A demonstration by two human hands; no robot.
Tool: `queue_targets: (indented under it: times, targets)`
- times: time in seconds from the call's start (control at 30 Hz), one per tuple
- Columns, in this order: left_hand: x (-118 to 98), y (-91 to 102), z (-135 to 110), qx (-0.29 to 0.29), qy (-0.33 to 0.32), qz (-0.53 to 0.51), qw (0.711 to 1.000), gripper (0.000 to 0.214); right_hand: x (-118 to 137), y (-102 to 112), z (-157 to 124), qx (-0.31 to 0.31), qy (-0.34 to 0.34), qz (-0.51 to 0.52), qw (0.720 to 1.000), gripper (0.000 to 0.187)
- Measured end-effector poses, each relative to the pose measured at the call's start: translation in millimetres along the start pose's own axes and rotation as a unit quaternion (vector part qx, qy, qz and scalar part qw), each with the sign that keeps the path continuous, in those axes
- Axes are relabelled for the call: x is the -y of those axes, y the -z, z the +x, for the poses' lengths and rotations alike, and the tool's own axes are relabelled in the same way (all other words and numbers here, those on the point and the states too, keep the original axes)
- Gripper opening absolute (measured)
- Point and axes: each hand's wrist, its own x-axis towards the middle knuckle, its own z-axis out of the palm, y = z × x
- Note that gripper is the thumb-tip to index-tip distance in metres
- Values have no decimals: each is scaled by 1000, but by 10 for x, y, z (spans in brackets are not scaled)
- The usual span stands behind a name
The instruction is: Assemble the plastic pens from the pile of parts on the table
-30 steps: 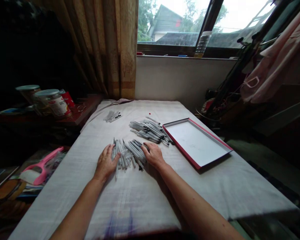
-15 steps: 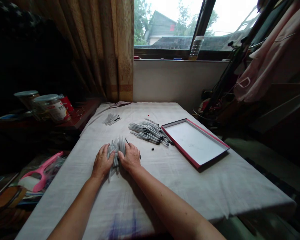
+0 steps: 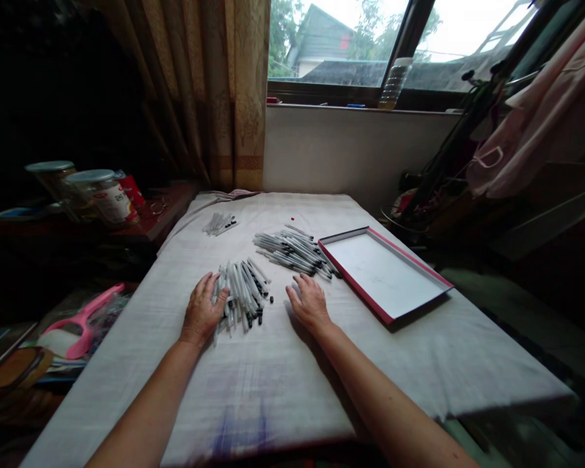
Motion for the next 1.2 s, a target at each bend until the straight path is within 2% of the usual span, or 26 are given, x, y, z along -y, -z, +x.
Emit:
queue_targets:
  times: [0.1, 0.27, 0.4, 0.6, 0.77, 1.03, 1.2]
  targets:
    - [5, -11, 6, -2, -2, -6, 1000, 53, 35, -159, 62, 10, 10, 10, 1000, 40]
    - [13, -9, 8, -17, -1, -13, 1000, 53, 367, -505, 227, 19, 36, 109, 993, 42]
    - [14, 8, 5, -29, -6, -18, 999, 52, 476, -595, 268, 18, 80, 160, 984, 36]
    - [2, 20, 4, -48, -6, -28, 998, 50, 381, -558, 375, 5, 77, 173, 982, 31]
    - [-7, 30, 4, -46, -7, -33, 998, 51, 353, -457, 478, 33, 61, 150, 986, 32]
    - [-11, 44, 5, -43, -7, -38, 998, 50, 35, 23, 585, 34, -34, -24, 999, 30]
    - [-8, 46, 1, -42, -5, -31, 999, 48, 21, 70, 613, 66, -53, -100, 991, 23]
